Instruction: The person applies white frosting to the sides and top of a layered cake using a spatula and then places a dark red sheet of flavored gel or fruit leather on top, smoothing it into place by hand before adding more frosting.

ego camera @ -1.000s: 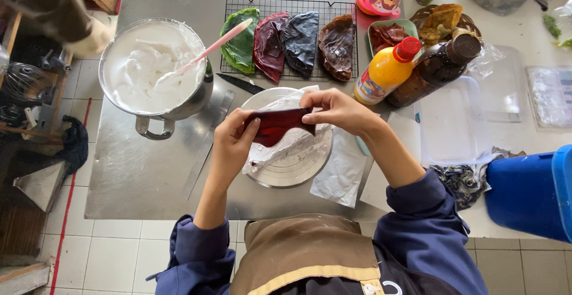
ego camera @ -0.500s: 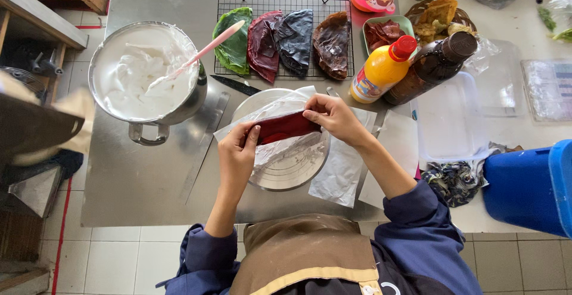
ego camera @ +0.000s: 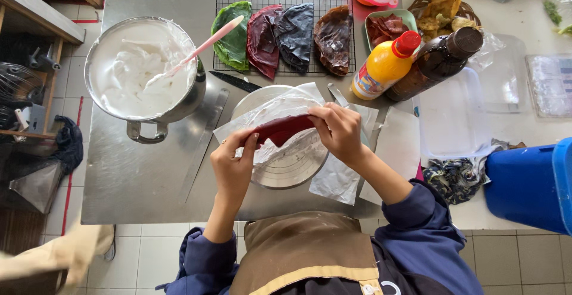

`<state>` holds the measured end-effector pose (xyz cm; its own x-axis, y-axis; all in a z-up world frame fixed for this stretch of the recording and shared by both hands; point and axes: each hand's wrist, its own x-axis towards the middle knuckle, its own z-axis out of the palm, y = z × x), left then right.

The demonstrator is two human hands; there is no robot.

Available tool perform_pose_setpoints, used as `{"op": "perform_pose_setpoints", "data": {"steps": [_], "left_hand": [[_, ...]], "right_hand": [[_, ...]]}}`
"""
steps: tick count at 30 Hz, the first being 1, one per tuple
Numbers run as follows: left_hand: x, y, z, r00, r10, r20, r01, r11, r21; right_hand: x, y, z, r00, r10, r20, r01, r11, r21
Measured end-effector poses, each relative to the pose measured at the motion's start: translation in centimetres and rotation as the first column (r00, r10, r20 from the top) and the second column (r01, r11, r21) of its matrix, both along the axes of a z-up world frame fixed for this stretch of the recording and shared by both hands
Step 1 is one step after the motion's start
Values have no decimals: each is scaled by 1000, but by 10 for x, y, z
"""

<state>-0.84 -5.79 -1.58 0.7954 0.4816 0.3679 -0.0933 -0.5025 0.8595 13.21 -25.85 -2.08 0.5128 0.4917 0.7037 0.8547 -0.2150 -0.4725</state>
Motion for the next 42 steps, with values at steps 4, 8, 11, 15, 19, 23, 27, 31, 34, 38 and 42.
{"op": "perform_pose_setpoints", "data": {"steps": [4,8,11,15,19,23,27,31,34,38,42], "left_hand": [[-7,3,-2,997,-22,71,24,999,-36],[-6,7,-9,998,-69,3,68,961,-269],[1,8,-14,997,-77,11,77,961,-267],[9,3,-15,996,-90,-14,80,936,-342],[16,-1,-12,996,-74,44,82,969,-232],[19,-4,-7,991,-87,104,99,988,-118],[16,-7,-4,993,-74,88,79,995,-61],[2,-10,-3,999,-32,12,33,997,-72],[-4,-9,-4,1000,7,-19,-9,996,-86],[0,-6,-8,984,52,-173,-81,983,-167],[-2,-6,-9,991,38,-128,-57,988,-146]], "right_hand": [[-6,2,7,992,-11,122,12,1000,-8],[-5,5,6,998,-25,49,25,999,20],[-4,2,1,982,-3,-190,17,997,74],[6,-3,-11,961,1,-278,21,997,78],[17,-7,-26,893,56,-446,-12,995,102],[23,-10,-35,872,54,-486,-16,996,83],[21,-13,-46,885,73,-460,-30,995,99],[6,-15,-61,866,65,-496,-30,996,78],[-7,-15,-64,852,60,-520,-18,996,85],[-3,-7,-62,912,-19,-410,13,1000,-18],[-6,0,-60,961,-78,-264,60,995,-77]]}}
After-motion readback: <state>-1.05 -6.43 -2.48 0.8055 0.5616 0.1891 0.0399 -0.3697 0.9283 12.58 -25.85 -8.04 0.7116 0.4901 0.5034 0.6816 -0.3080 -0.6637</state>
